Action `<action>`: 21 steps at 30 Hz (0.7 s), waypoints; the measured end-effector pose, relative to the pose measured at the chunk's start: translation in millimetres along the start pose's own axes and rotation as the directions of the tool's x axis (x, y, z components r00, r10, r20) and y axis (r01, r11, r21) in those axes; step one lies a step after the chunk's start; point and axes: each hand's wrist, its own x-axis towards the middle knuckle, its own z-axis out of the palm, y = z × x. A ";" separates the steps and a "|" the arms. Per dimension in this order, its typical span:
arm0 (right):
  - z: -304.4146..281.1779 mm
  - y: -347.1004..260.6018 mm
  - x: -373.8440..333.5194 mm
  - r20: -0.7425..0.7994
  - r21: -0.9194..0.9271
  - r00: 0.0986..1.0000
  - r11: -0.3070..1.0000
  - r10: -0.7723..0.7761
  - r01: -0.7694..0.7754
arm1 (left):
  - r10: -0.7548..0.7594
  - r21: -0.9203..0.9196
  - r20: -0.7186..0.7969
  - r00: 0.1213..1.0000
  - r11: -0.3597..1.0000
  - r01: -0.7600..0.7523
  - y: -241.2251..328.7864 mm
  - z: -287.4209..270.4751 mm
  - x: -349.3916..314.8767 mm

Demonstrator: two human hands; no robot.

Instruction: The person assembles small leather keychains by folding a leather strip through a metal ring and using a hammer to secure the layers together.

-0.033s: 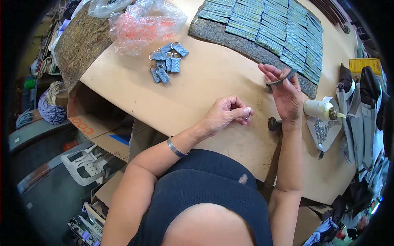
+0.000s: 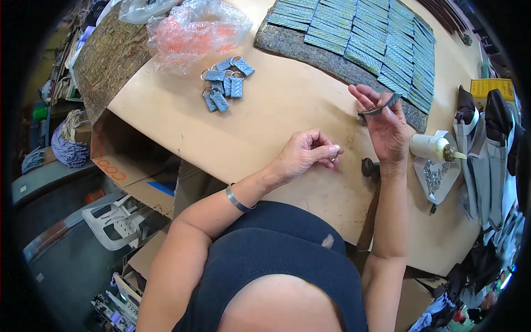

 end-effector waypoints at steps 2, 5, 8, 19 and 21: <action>11.0 -0.6 -1.0 -0.036 -0.008 0.999 1.000 0.019 -0.019 | -0.001 0.079 -0.005 1.000 0.997 0.002 1.6 1.9 0.5; 24.4 7.7 -6.3 -0.166 -0.514 0.986 0.856 -0.032 -0.059 | 0.113 0.230 0.050 0.992 0.966 -0.121 -4.2 -2.1 3.3; 23.0 19.1 -10.9 -0.082 -0.857 0.966 0.513 -0.244 0.056 | 0.052 0.332 0.048 0.997 0.941 -0.065 -2.6 0.9 4.8; 13.3 0.7 -19.8 -0.234 0.193 0.962 0.976 0.141 -0.096 | 0.104 0.277 0.076 0.992 0.953 -0.121 0.7 7.9 8.2; 15.8 3.9 -20.3 -0.228 0.208 0.966 0.975 0.122 -0.074 | 0.136 0.298 0.078 0.988 0.942 -0.153 2.0 9.5 10.6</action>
